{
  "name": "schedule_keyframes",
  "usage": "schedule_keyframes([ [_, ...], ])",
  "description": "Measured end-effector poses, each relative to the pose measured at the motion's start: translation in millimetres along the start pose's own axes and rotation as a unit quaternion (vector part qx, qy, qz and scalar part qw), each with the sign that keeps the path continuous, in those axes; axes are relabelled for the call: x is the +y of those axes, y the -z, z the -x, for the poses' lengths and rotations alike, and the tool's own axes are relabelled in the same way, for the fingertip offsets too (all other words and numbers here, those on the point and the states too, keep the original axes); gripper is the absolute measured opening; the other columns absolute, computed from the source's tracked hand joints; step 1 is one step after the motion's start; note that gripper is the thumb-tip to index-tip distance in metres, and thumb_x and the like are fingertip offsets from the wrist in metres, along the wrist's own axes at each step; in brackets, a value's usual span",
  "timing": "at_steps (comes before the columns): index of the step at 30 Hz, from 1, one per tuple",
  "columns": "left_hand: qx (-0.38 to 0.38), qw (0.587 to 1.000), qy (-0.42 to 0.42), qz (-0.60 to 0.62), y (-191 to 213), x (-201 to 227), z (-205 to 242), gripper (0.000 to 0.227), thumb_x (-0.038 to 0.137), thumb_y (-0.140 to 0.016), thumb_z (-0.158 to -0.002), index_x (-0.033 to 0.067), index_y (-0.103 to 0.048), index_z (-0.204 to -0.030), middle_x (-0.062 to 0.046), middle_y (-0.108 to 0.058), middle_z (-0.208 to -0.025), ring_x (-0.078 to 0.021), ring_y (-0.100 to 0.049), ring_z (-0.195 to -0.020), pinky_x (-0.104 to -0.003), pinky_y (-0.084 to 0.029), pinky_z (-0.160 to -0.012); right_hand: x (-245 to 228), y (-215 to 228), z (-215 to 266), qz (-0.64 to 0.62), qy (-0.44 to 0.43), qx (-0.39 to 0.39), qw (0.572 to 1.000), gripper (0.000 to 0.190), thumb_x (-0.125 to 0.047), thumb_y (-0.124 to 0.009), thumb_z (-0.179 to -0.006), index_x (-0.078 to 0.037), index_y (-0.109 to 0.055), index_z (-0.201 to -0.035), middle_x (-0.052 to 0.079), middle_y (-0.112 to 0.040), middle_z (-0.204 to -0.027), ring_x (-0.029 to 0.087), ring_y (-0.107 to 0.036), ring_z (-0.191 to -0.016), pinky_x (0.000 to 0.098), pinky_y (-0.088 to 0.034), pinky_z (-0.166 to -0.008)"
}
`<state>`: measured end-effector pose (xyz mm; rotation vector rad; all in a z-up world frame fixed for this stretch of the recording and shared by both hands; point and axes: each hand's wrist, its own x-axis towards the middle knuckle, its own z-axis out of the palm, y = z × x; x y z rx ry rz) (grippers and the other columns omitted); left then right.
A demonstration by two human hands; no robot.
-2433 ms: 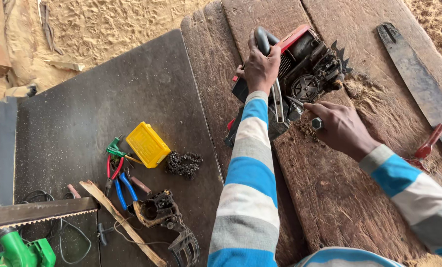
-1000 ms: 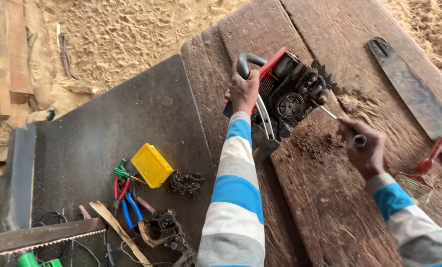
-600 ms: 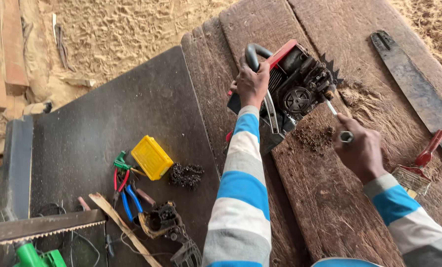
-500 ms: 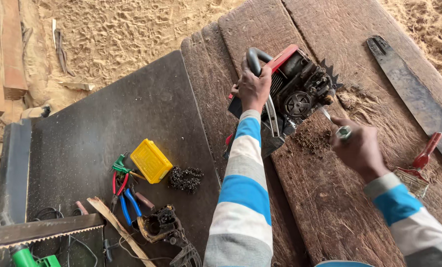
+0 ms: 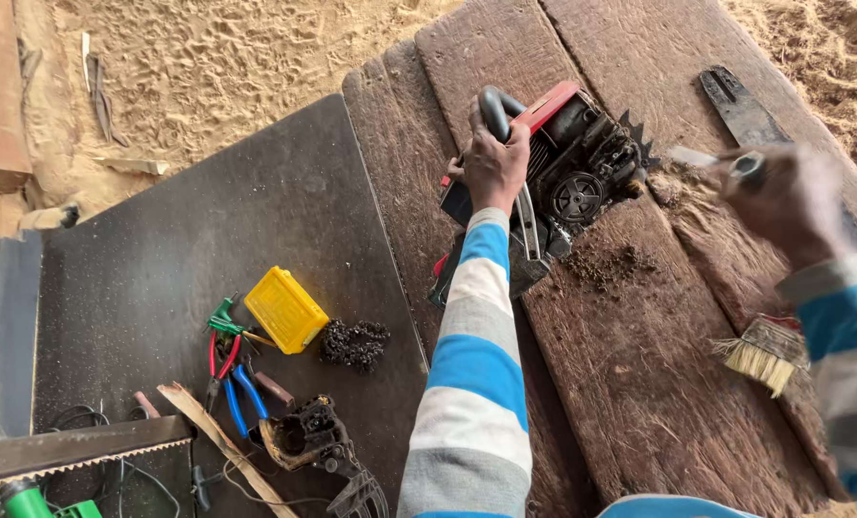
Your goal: The person cleans a chainsaw by brushing off sawdust and debris from the engine and guide bar area. They then use a wrench to tighten bolts on the chainsaw's engine housing. The person finishes by brushing the chainsaw again to remove remaining debris.
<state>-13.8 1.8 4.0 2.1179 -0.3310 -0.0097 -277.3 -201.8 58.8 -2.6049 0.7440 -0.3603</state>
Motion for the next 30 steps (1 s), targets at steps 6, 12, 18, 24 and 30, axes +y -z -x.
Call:
schedule_keyframes([
  [6,0.045,0.999,-0.014,-0.015,0.2,1.1,-2.9,0.077,0.045,-0.052,-0.087,0.0135,-0.037,-0.155,-0.019,-0.077,-0.107,-0.0394,-0.072,-0.105,-0.069,-0.020,-0.113,-2.6,-12.6,2.1,0.240,0.235,-0.018,0.942,0.028,-0.007,-0.058,-0.104,-0.025,-0.076,-0.115,-0.001,-0.076,-0.083,0.013,-0.065,-0.062,0.0243,-0.047,-0.041],
  [12,0.044,0.999,-0.015,-0.022,-4.7,0.2,-2.1,0.079,0.046,-0.050,-0.088,0.0151,-0.034,-0.159,-0.021,-0.074,-0.111,-0.0391,-0.072,-0.106,-0.064,-0.031,-0.109,2.2,14.1,-29.6,0.193,0.276,-0.003,0.941,0.017,-0.016,-0.064,-0.101,-0.022,-0.075,-0.113,-0.001,-0.077,-0.095,0.012,-0.069,-0.074,0.0227,-0.051,-0.049],
  [18,0.047,0.998,-0.013,-0.028,1.0,5.4,-0.1,0.080,0.047,-0.053,-0.085,0.0153,-0.034,-0.156,-0.018,-0.076,-0.112,-0.0388,-0.070,-0.110,-0.070,-0.017,-0.113,13.2,20.6,-27.5,0.216,0.205,-0.087,0.951,0.020,-0.020,-0.061,-0.100,-0.023,-0.077,-0.111,-0.004,-0.077,-0.091,0.007,-0.064,-0.060,0.0213,-0.052,-0.044],
  [24,0.046,0.998,-0.007,-0.046,-1.2,2.3,0.8,0.080,0.049,-0.052,-0.085,0.0155,-0.037,-0.156,-0.018,-0.075,-0.113,-0.0380,-0.071,-0.110,-0.068,-0.020,-0.115,20.9,15.9,-33.8,0.167,0.151,0.026,0.974,0.019,-0.027,-0.065,-0.111,-0.014,-0.078,-0.118,0.004,-0.078,-0.087,0.011,-0.065,-0.055,0.0265,-0.051,-0.047],
  [30,0.037,0.998,-0.002,-0.059,3.6,3.0,-1.4,0.081,0.049,-0.053,-0.083,0.0149,-0.038,-0.155,-0.017,-0.076,-0.113,-0.0384,-0.071,-0.108,-0.065,-0.022,-0.112,46.1,-12.6,-36.8,0.092,0.214,0.013,0.972,0.021,-0.024,-0.062,-0.112,-0.014,-0.079,-0.117,0.006,-0.077,-0.096,0.012,-0.065,-0.060,0.0278,-0.048,-0.044],
])
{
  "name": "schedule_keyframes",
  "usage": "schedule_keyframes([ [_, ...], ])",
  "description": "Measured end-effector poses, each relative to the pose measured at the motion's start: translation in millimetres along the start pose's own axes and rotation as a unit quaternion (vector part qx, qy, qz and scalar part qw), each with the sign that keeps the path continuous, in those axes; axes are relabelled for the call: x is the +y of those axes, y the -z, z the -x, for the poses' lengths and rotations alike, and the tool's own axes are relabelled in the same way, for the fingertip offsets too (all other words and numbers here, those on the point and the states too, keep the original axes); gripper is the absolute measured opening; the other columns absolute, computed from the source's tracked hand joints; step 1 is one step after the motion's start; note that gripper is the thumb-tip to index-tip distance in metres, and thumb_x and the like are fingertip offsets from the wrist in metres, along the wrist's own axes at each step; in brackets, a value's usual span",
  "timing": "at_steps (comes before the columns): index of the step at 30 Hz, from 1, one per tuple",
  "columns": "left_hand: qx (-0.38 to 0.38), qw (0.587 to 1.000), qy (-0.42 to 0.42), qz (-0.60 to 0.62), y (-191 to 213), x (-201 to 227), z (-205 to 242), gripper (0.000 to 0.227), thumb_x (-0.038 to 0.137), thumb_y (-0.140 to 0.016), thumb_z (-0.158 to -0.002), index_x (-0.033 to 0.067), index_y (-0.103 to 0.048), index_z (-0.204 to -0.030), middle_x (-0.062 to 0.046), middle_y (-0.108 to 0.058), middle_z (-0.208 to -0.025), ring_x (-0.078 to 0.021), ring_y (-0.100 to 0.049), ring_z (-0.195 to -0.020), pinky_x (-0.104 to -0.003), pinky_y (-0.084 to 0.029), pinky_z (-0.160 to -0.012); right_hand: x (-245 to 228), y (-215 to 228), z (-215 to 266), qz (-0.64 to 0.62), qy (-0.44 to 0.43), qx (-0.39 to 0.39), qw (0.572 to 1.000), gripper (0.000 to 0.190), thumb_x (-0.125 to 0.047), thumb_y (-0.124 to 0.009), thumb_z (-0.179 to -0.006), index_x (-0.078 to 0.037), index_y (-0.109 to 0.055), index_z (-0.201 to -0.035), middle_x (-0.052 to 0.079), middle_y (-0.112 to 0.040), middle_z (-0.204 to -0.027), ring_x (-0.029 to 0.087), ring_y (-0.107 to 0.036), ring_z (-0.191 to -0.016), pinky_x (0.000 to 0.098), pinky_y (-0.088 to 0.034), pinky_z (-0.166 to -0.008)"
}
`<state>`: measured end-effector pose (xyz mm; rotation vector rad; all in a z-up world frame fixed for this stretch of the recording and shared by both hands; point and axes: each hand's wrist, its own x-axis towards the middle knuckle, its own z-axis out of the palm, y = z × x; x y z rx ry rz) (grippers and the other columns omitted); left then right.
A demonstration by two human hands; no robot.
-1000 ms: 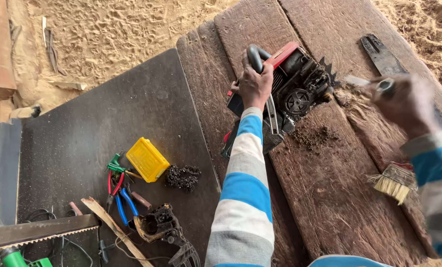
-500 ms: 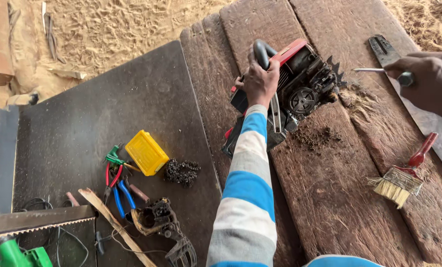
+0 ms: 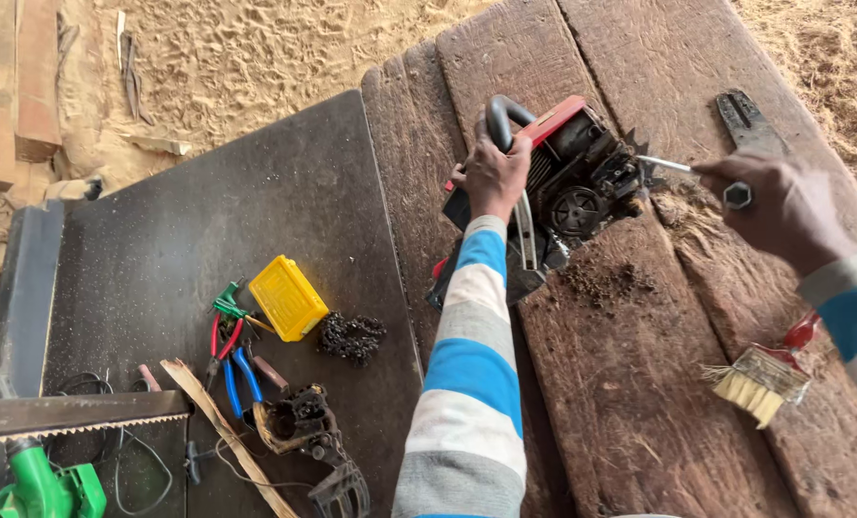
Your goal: The person cleans a chainsaw by brushing off sawdust and debris from the engine and guide bar area. They then use a wrench to tighten bolts on the chainsaw's engine housing. The person finishes by brushing the chainsaw again to remove remaining debris.
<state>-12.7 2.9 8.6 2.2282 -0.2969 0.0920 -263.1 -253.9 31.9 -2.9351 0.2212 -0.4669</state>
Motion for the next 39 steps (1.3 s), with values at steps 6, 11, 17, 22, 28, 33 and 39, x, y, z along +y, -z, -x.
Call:
schedule_keyframes([
  [6,0.008,1.000,0.003,0.001,-5.9,-2.2,6.0,0.080,0.052,-0.052,-0.081,0.0169,-0.041,-0.153,-0.015,-0.077,-0.111,-0.0365,-0.071,-0.110,-0.058,-0.027,-0.111,19.8,8.1,18.4,-0.051,-0.026,-0.034,0.998,0.017,-0.021,-0.069,-0.105,-0.017,-0.079,-0.118,0.005,-0.077,-0.088,0.016,-0.066,-0.065,0.0306,-0.051,-0.052],
  [11,0.007,0.998,0.028,-0.063,-13.0,-14.7,-3.0,0.069,0.056,-0.053,-0.084,0.0181,-0.051,-0.142,-0.015,-0.075,-0.113,-0.0387,-0.069,-0.112,-0.057,-0.027,-0.114,10.9,-1.3,-7.6,-0.054,0.089,0.080,0.991,0.018,-0.017,-0.069,-0.107,-0.014,-0.078,-0.122,0.009,-0.076,-0.107,0.021,-0.072,-0.086,0.0299,-0.057,-0.059],
  [17,0.056,0.995,0.066,-0.049,-21.8,-17.2,-11.5,0.067,0.054,-0.052,-0.080,0.0190,-0.060,-0.137,-0.020,-0.073,-0.111,-0.0465,-0.064,-0.109,-0.061,-0.028,-0.105,-6.8,-28.6,20.6,-0.299,-0.076,0.039,0.950,0.023,-0.012,-0.065,-0.102,-0.006,-0.075,-0.123,0.008,-0.072,-0.083,0.013,-0.062,-0.062,0.0279,-0.047,-0.049],
  [22,0.057,0.985,0.098,-0.129,-27.6,-18.6,-9.2,0.053,0.058,-0.054,-0.086,0.0124,-0.073,-0.106,-0.020,-0.074,-0.108,-0.0471,-0.062,-0.116,-0.061,-0.024,-0.116,-4.9,-43.4,5.5,-0.650,-0.260,0.032,0.714,0.020,-0.011,-0.066,-0.105,0.001,-0.074,-0.119,-0.001,-0.062,-0.080,0.006,-0.051,-0.061,0.0218,-0.042,-0.051],
  [28,0.077,0.981,0.025,-0.174,-33.9,-30.5,-12.5,0.049,0.055,-0.053,-0.092,0.0113,-0.069,-0.106,-0.021,-0.070,-0.105,-0.0443,-0.066,-0.105,-0.061,-0.024,-0.111,13.9,-35.2,17.9,-0.562,-0.214,-0.018,0.799,0.023,-0.016,-0.067,-0.105,-0.003,-0.075,-0.122,0.002,-0.060,-0.075,0.007,-0.050,-0.059,0.0245,-0.041,-0.049],
  [33,0.071,0.993,0.052,-0.081,-27.8,-23.0,-4.5,0.042,0.051,-0.054,-0.085,0.0179,-0.071,-0.104,-0.016,-0.076,-0.092,-0.0384,-0.069,-0.098,-0.056,-0.025,-0.111,20.7,-29.0,0.2,-0.408,-0.104,0.009,0.907,0.023,-0.018,-0.067,-0.104,-0.007,-0.076,-0.122,0.006,-0.072,-0.086,0.009,-0.060,-0.063,0.0260,-0.047,-0.051],
  [39,0.057,0.996,0.053,-0.040,-13.5,-5.3,2.2,0.036,0.046,-0.058,-0.085,0.0216,-0.075,-0.105,-0.005,-0.078,-0.096,-0.0273,-0.072,-0.098,-0.052,-0.024,-0.111,9.4,-20.1,10.3,-0.459,-0.135,-0.012,0.878,0.027,-0.023,-0.067,-0.103,-0.009,-0.076,-0.124,0.006,-0.072,-0.084,0.008,-0.060,-0.064,0.0254,-0.048,-0.053],
])
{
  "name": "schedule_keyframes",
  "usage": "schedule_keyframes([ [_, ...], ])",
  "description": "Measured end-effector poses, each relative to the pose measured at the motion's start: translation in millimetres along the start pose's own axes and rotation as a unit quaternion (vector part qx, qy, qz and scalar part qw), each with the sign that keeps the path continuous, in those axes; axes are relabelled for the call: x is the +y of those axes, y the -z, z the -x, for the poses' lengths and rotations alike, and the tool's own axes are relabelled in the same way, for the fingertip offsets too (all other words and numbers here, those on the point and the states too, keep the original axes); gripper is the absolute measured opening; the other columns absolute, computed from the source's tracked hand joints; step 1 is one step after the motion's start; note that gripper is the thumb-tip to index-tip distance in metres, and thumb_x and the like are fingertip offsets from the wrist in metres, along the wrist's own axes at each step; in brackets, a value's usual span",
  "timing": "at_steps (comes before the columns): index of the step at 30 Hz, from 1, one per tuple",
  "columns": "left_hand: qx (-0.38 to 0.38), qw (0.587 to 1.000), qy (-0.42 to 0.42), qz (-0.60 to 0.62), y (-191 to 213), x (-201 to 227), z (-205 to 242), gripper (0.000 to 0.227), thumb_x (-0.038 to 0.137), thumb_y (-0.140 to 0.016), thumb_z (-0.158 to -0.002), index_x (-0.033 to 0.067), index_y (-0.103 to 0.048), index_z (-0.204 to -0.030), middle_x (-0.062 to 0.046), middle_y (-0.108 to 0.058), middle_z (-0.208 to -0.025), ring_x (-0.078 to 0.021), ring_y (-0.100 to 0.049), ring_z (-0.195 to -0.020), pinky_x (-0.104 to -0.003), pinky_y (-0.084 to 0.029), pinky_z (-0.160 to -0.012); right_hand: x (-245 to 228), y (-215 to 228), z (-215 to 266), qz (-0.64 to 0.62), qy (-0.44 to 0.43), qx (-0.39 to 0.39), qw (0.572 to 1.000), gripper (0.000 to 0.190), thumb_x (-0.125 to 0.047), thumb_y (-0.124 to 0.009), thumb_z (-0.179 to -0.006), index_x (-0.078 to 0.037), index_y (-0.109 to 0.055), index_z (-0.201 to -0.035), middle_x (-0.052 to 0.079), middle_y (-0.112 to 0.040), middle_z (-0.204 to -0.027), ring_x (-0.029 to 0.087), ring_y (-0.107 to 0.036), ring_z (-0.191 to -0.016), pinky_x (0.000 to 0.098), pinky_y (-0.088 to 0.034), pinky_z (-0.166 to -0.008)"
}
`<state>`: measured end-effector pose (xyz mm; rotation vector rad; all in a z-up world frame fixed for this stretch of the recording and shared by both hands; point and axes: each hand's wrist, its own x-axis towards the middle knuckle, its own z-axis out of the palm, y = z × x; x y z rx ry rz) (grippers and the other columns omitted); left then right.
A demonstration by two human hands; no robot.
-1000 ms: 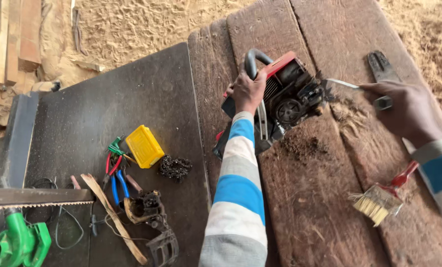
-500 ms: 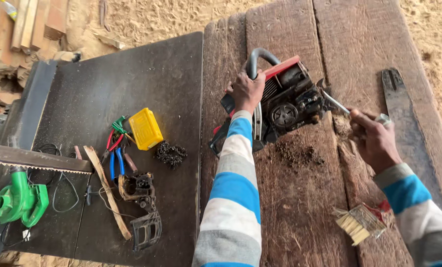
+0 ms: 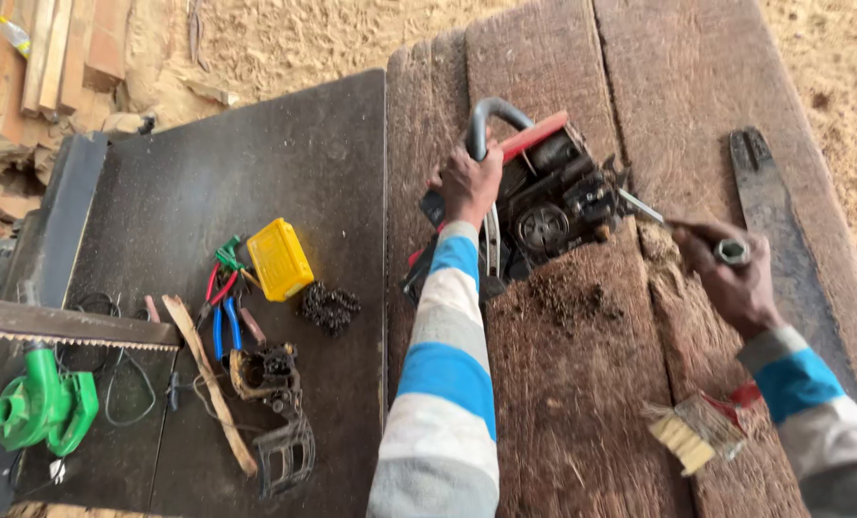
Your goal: The person cleans a chainsaw by brushing off sawdust and debris from the engine and guide bar area. They then use a wrench to tighten bolts on the chainsaw's engine housing. The person finishes by brushing the chainsaw again to remove remaining debris.
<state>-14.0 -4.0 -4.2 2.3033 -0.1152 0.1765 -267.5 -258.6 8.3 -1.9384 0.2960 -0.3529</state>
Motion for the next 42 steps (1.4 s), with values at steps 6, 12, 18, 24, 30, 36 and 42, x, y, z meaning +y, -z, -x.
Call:
schedule_keyframes([
  [6,-0.006,0.999,-0.004,0.039,4.6,0.7,6.0,0.032,0.040,-0.060,-0.084,0.0240,-0.077,-0.106,0.003,-0.081,-0.100,-0.0192,-0.075,-0.099,-0.046,-0.028,-0.107,-20.0,-22.0,-9.8,0.000,0.028,0.022,0.999,0.028,-0.023,-0.068,-0.105,-0.007,-0.075,-0.127,0.006,-0.071,-0.086,0.008,-0.060,-0.069,0.0246,-0.047,-0.057],
  [12,0.015,1.000,-0.010,0.016,2.2,-1.8,6.2,0.030,0.039,-0.061,-0.084,0.0242,-0.078,-0.104,0.001,-0.081,-0.101,-0.0227,-0.074,-0.099,-0.048,-0.026,-0.108,-36.8,-16.9,6.5,0.003,-0.054,0.027,0.998,0.027,-0.021,-0.066,-0.103,-0.005,-0.074,-0.123,0.011,-0.071,-0.081,0.014,-0.059,-0.056,0.0270,-0.048,-0.044],
  [18,-0.011,1.000,0.013,0.014,3.3,3.0,7.5,0.032,0.042,-0.060,-0.084,0.0243,-0.077,-0.105,-0.003,-0.080,-0.098,-0.0250,-0.074,-0.098,-0.047,-0.033,-0.106,-44.7,-16.7,4.7,-0.032,-0.062,0.050,0.996,0.025,-0.018,-0.067,-0.102,-0.004,-0.074,-0.121,0.008,-0.072,-0.083,0.011,-0.058,-0.056,0.0252,-0.048,-0.045],
  [24,0.008,0.999,-0.010,0.034,1.0,2.4,2.6,0.032,0.040,-0.061,-0.083,0.0232,-0.077,-0.105,-0.004,-0.080,-0.101,-0.0274,-0.074,-0.101,-0.047,-0.035,-0.105,-61.6,-25.1,-9.4,-0.027,-0.051,0.045,0.997,0.023,-0.014,-0.066,-0.104,-0.003,-0.075,-0.122,0.008,-0.066,-0.076,0.011,-0.053,-0.054,0.0252,-0.047,-0.044],
  [30,0.004,1.000,-0.002,0.031,1.1,1.5,5.4,0.030,0.038,-0.061,-0.082,0.0226,-0.077,-0.102,-0.004,-0.081,-0.097,-0.0264,-0.076,-0.097,-0.050,-0.032,-0.108,-80.2,-12.2,0.8,0.013,-0.117,0.035,0.992,0.021,-0.009,-0.064,-0.102,-0.001,-0.075,-0.118,0.011,-0.067,-0.072,0.013,-0.053,-0.048,0.0279,-0.045,-0.039],
  [36,-0.001,0.999,0.021,0.045,-0.7,2.3,11.9,0.029,0.044,-0.062,-0.086,0.0239,-0.078,-0.100,-0.010,-0.078,-0.102,-0.0329,-0.073,-0.103,-0.048,-0.041,-0.104,-71.4,-38.8,0.3,-0.023,-0.072,0.091,0.993,0.023,-0.009,-0.062,-0.103,0.000,-0.074,-0.120,0.007,-0.069,-0.074,0.011,-0.056,-0.049,0.0264,-0.046,-0.038],
  [42,0.018,0.999,0.009,0.026,-2.0,6.7,10.6,0.028,0.043,-0.061,-0.079,0.0253,-0.078,-0.094,-0.008,-0.080,-0.096,-0.0309,-0.073,-0.099,-0.054,-0.023,-0.115,-63.6,-60.9,17.5,-0.018,-0.051,0.099,0.994,0.027,-0.006,-0.061,-0.104,0.000,-0.071,-0.128,0.006,-0.069,-0.076,0.007,-0.058,-0.055,0.0224,-0.045,-0.042],
])
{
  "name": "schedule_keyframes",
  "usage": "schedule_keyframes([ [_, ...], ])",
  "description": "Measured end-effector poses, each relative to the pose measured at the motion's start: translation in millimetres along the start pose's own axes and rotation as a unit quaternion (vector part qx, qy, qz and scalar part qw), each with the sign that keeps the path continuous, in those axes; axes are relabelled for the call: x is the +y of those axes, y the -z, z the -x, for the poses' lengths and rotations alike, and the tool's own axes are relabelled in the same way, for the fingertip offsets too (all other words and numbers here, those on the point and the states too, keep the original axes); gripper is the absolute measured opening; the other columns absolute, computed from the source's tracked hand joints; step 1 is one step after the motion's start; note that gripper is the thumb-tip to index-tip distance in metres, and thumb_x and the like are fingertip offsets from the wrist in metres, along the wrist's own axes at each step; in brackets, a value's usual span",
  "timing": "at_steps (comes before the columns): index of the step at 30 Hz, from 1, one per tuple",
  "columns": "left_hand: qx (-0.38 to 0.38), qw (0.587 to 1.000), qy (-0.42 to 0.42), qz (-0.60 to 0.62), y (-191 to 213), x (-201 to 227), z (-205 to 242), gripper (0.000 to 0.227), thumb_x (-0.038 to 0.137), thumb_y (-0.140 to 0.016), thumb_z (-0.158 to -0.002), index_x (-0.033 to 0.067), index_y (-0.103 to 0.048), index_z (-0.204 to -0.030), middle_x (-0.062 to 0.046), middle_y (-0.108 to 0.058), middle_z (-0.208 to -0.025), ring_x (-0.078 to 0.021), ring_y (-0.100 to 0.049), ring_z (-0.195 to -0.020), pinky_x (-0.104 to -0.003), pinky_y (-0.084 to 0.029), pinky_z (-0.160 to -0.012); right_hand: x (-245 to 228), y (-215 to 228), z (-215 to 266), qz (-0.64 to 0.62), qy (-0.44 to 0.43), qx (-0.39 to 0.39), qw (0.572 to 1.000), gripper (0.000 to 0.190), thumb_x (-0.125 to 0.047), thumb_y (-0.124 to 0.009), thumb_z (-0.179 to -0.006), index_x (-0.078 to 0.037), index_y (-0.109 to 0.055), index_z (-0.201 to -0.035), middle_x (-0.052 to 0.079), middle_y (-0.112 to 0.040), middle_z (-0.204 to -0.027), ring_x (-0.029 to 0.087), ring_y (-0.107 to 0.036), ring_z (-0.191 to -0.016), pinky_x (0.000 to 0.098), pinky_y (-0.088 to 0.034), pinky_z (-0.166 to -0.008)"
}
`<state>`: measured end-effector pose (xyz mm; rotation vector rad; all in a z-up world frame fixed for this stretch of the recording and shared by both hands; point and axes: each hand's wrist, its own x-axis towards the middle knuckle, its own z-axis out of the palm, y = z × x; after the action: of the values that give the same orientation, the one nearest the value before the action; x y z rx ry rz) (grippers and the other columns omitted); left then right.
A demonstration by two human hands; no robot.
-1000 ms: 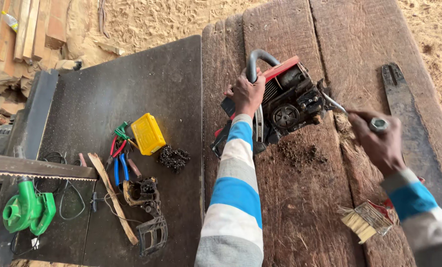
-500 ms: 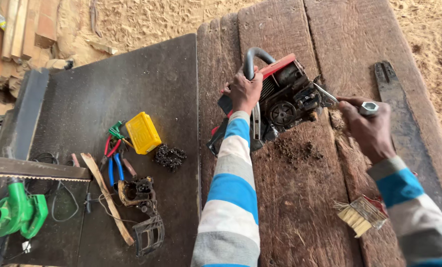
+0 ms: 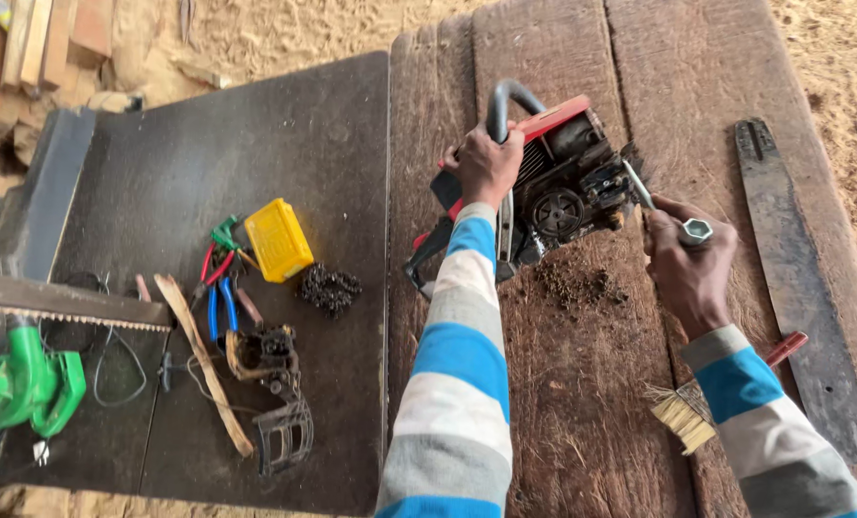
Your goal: The person cleans a chainsaw by brushing off sawdust and debris from the engine and guide bar area. They then use a wrench to tighten bolts on the chainsaw's engine housing. The person finishes by brushing the chainsaw again to remove remaining debris.
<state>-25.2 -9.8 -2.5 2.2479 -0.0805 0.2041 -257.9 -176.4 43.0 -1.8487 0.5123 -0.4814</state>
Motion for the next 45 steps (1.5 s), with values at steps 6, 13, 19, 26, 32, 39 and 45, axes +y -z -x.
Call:
schedule_keyframes([
  [6,-0.001,1.000,0.000,-0.011,-1.4,2.0,-5.1,0.029,0.045,-0.060,-0.080,0.0259,-0.077,-0.096,-0.008,-0.079,-0.097,-0.0302,-0.073,-0.100,-0.055,-0.022,-0.114,0.0,12.9,7.9,0.001,-0.071,-0.019,0.997,0.029,-0.008,-0.059,-0.103,-0.001,-0.069,-0.129,0.006,-0.066,-0.069,0.009,-0.056,-0.047,0.0251,-0.043,-0.036],
  [13,0.011,0.999,-0.006,-0.035,-10.8,-7.6,-9.1,0.034,0.047,-0.059,-0.081,0.0220,-0.076,-0.094,-0.011,-0.077,-0.094,-0.0318,-0.072,-0.099,-0.057,-0.021,-0.112,-8.6,14.6,-3.9,0.024,-0.024,-0.052,0.998,0.030,-0.006,-0.056,-0.103,0.002,-0.068,-0.129,0.008,-0.070,-0.072,0.011,-0.063,-0.052,0.0247,-0.051,-0.041],
  [19,0.001,0.999,0.007,-0.043,-12.8,-10.8,-12.0,0.039,0.049,-0.058,-0.082,0.0160,-0.075,-0.092,-0.015,-0.076,-0.095,-0.0342,-0.072,-0.097,-0.054,-0.025,-0.111,-12.6,17.1,-9.3,0.032,-0.038,-0.075,0.996,0.031,-0.009,-0.056,-0.105,0.004,-0.068,-0.130,0.013,-0.072,-0.078,0.014,-0.066,-0.056,0.0251,-0.046,-0.041],
  [26,0.003,0.999,0.012,-0.047,-14.8,-9.8,-12.0,0.039,0.050,-0.058,-0.084,0.0155,-0.075,-0.091,-0.015,-0.077,-0.094,-0.0341,-0.073,-0.098,-0.055,-0.024,-0.114,9.6,15.8,-20.7,0.023,0.070,-0.064,0.995,0.028,-0.001,-0.055,-0.104,0.007,-0.069,-0.127,0.015,-0.075,-0.097,0.014,-0.075,-0.079,0.0269,-0.064,-0.066],
  [32,0.009,1.000,0.003,-0.001,-5.6,-5.7,-7.9,0.031,0.046,-0.061,-0.079,0.0251,-0.078,-0.094,-0.012,-0.078,-0.094,-0.0349,-0.072,-0.097,-0.056,-0.024,-0.112,10.1,14.9,-14.0,0.022,0.054,-0.032,0.998,0.026,-0.001,-0.055,-0.105,0.006,-0.069,-0.127,0.020,-0.075,-0.099,0.019,-0.073,-0.072,0.0317,-0.063,-0.059],
  [39,-0.050,0.999,0.021,0.007,-6.8,-15.8,-7.0,0.030,0.045,-0.059,-0.091,0.0191,-0.074,-0.092,-0.011,-0.080,-0.090,-0.0313,-0.074,-0.095,-0.051,-0.037,-0.112,3.2,2.9,-21.6,-0.003,0.051,-0.035,0.998,0.026,-0.003,-0.058,-0.104,0.005,-0.067,-0.127,0.017,-0.076,-0.099,0.018,-0.073,-0.068,0.0293,-0.062,-0.054],
  [45,-0.027,1.000,0.009,0.007,-5.9,-10.1,-5.9,0.030,0.046,-0.059,-0.087,0.0219,-0.076,-0.095,-0.010,-0.077,-0.096,-0.0308,-0.072,-0.101,-0.054,-0.030,-0.109,-2.6,14.3,-10.2,0.056,0.004,-0.036,0.998,0.025,-0.002,-0.056,-0.103,0.005,-0.069,-0.123,0.017,-0.076,-0.094,0.018,-0.071,-0.058,0.0301,-0.058,-0.043],
])
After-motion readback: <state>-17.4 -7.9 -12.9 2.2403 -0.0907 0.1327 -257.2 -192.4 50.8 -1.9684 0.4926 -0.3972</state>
